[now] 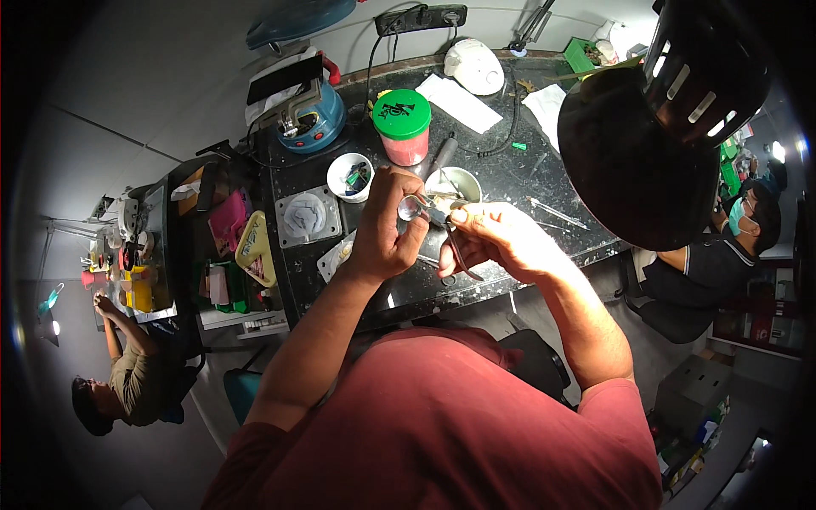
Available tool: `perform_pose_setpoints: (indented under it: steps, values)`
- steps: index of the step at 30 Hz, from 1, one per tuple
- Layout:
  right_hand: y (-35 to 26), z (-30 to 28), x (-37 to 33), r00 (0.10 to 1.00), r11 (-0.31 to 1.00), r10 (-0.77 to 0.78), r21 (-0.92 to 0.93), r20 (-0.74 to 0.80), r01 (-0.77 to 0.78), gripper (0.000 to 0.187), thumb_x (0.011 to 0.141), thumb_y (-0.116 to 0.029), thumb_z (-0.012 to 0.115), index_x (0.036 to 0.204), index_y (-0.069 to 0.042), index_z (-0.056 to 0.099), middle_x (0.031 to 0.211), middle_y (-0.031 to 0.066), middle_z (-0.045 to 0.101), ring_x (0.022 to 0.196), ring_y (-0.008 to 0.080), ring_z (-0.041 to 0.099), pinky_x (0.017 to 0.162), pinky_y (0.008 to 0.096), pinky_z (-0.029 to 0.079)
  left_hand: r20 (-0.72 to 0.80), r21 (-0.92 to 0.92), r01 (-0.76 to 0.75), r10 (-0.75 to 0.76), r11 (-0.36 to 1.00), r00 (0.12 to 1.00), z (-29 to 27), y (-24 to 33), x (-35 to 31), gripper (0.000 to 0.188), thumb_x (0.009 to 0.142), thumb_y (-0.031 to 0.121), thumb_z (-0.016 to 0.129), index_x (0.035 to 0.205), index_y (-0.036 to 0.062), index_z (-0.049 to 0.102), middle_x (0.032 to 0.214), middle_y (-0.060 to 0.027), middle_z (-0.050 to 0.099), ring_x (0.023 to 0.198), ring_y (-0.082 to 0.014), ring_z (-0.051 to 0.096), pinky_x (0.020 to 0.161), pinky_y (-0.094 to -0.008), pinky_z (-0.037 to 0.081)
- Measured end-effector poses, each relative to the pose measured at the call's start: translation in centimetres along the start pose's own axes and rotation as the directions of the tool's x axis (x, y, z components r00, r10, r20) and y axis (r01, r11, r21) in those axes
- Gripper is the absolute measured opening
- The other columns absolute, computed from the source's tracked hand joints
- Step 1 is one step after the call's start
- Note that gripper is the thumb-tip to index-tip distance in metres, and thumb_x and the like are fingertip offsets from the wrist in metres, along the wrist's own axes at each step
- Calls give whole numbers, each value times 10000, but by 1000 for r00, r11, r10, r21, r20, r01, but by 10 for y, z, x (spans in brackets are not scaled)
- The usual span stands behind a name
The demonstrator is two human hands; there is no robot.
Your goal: The person picks up a metal dental articulator and a white plaster dental model, then fits the model onto the base of the articulator and adjusts the black hinges and screws by hand.
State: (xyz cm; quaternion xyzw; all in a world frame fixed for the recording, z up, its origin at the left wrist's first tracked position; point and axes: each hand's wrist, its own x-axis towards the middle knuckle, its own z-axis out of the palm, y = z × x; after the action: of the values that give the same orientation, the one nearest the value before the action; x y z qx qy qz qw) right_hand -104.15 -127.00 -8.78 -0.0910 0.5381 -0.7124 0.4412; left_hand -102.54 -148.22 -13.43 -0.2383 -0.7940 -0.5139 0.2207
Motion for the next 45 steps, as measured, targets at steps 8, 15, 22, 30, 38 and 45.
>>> perform_pose_setpoints:
  steps: [8, 15, 22, 30, 38, 45]
  values:
    - [2, -3, 2, 1000, 999, 25, -29, 3, -25, 362, 1002, -413, 537, 876, -75, 560, 748, 88, 630, 662, 176, 640, 722, 394, 584, 28, -23, 16, -15, 1000, 999, -6, 4, 1, 237, 728, 41, 554, 959, 11, 508, 921, -147, 494, 825, -279, 477, 746, -364, 416]
    - [3, -2, 3, 1000, 996, -5, -88, 30, 7, 379, 1025, -388, 482, 911, -54, 620, 789, 87, 692, 618, 124, 574, 613, 263, 480, 85, -46, 38, -34, 998, 996, -12, 3, 0, 269, 693, 22, 539, 961, 8, 512, 909, -146, 498, 818, -281, 490, 754, -360, 422]
    - [-5, 3, 1, 1000, 993, 19, -119, 11, -17, 380, 1001, -450, 528, 891, -90, 582, 765, 97, 681, 678, 158, 645, 701, 320, 541, 56, -74, 22, -18, 997, 998, -11, 6, 3, 171, 768, 122, 544, 895, 22, 488, 823, -97, 471, 755, -224, 449, 748, -340, 378]
    - [3, -3, 0, 997, 994, -6, -106, 76, 14, 380, 1001, -434, 537, 867, -79, 555, 697, 35, 571, 626, 136, 604, 705, 347, 588, 80, -131, 50, -40, 990, 996, -11, 8, 5, 214, 723, 156, 533, 882, 22, 486, 822, -97, 473, 748, -213, 444, 713, -324, 374]
    - [-3, 7, -4, 1000, 995, -10, -99, -17, 8, 364, 998, -442, 539, 933, -86, 578, 842, 120, 702, 751, 202, 685, 731, 324, 531, 133, -110, 37, -22, 993, 991, -16, 4, 4, 282, 661, 157, 539, 895, 4, 498, 819, -116, 483, 741, -239, 444, 713, -336, 381]
    - [-2, -2, 0, 999, 994, 8, -106, 41, -3, 351, 997, -428, 547, 921, -87, 580, 786, 88, 666, 730, 190, 675, 745, 351, 551, 157, -133, 44, -23, 990, 987, -20, 6, 5, 307, 642, 145, 534, 911, 1, 499, 839, -134, 506, 773, -265, 466, 769, -350, 403]
